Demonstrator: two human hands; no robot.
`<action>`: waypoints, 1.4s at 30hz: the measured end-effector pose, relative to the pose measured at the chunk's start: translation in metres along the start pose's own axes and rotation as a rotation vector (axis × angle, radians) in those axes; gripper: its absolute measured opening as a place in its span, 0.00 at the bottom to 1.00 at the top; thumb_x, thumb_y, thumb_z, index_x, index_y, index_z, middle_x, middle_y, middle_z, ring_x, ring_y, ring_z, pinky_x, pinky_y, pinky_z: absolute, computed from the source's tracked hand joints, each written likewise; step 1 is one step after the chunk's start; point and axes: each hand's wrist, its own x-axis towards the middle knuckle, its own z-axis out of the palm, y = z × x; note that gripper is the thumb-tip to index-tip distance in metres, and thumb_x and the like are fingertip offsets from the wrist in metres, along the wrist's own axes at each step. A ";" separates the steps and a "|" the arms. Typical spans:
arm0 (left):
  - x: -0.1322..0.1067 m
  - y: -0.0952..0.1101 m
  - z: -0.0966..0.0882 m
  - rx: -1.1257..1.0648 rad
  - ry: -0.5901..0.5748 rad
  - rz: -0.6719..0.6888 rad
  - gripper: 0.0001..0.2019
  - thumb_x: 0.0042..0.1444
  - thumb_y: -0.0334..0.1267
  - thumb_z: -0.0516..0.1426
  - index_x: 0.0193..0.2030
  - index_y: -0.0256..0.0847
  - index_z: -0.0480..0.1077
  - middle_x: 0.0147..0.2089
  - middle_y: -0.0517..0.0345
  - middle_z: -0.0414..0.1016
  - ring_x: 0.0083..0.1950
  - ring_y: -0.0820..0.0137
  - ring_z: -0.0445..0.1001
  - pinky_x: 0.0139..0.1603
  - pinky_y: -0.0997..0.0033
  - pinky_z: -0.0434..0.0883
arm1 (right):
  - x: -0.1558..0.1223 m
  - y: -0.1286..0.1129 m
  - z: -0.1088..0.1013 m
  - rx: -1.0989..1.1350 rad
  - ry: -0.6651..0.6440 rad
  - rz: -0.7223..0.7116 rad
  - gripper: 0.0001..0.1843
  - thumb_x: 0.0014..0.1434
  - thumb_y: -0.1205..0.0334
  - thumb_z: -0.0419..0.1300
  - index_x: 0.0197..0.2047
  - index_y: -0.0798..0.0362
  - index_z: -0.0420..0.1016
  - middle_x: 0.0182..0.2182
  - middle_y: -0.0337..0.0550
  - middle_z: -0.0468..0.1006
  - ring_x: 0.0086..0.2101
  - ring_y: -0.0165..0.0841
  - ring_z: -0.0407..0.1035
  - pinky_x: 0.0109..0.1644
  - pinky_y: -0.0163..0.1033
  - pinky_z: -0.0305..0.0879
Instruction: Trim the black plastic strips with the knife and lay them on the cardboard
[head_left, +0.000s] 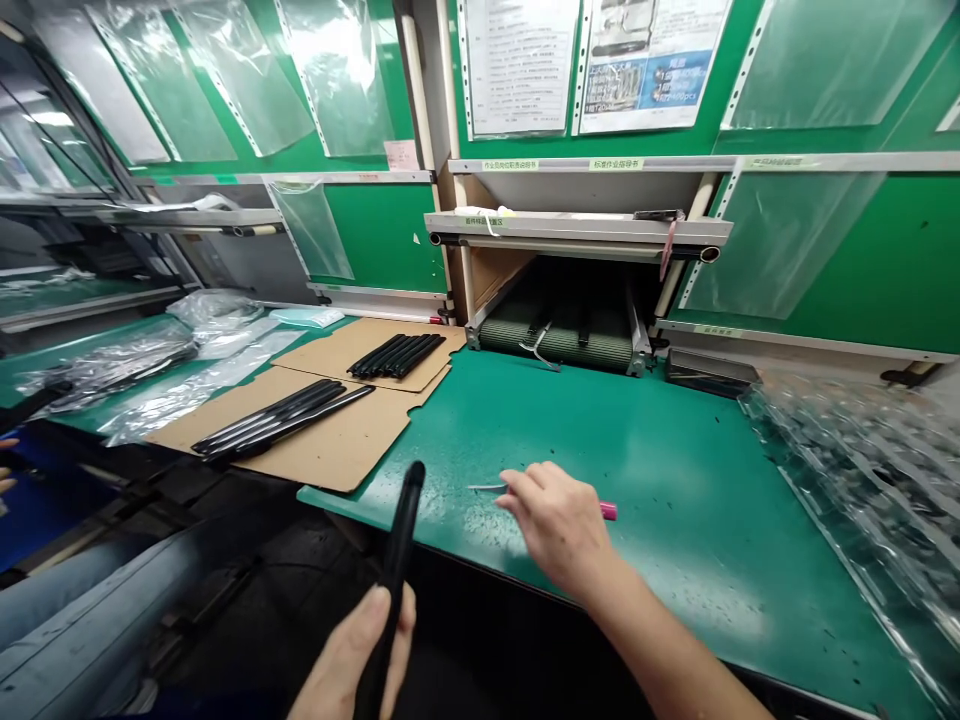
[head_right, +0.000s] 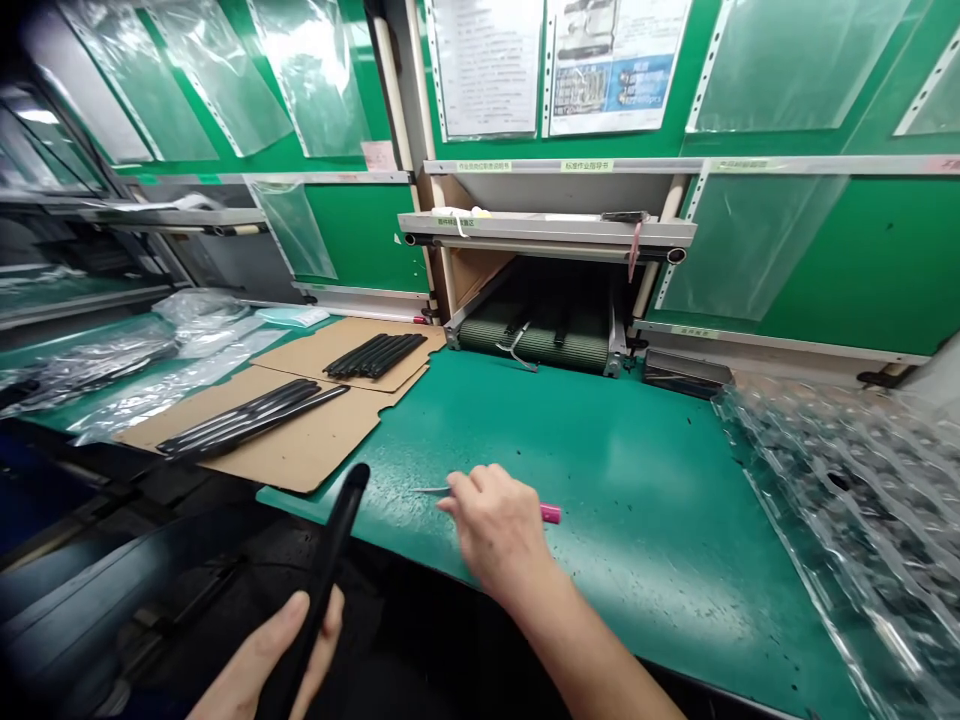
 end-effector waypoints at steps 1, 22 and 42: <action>0.010 0.009 -0.007 0.131 0.027 0.097 0.24 0.59 0.65 0.47 0.33 0.46 0.67 0.15 0.66 0.54 0.17 0.70 0.57 0.20 0.70 0.60 | 0.004 0.010 0.001 -0.027 -0.038 0.054 0.10 0.70 0.55 0.54 0.46 0.49 0.75 0.36 0.39 0.76 0.36 0.35 0.68 0.33 0.39 0.52; 0.275 0.170 -0.053 1.799 0.320 0.432 0.27 0.64 0.53 0.42 0.48 0.31 0.69 0.39 0.33 0.80 0.42 0.43 0.78 0.36 0.55 0.68 | 0.016 0.096 0.087 -0.147 -0.172 0.221 0.05 0.65 0.68 0.53 0.39 0.48 0.65 0.30 0.36 0.74 0.32 0.34 0.71 0.31 0.39 0.51; 0.353 0.169 -0.027 1.710 0.416 0.515 0.20 0.68 0.45 0.40 0.51 0.36 0.66 0.49 0.39 0.76 0.49 0.49 0.75 0.44 0.54 0.68 | 0.018 0.106 0.086 0.069 -0.143 0.281 0.07 0.61 0.69 0.54 0.38 0.46 0.63 0.30 0.33 0.75 0.31 0.36 0.70 0.31 0.39 0.48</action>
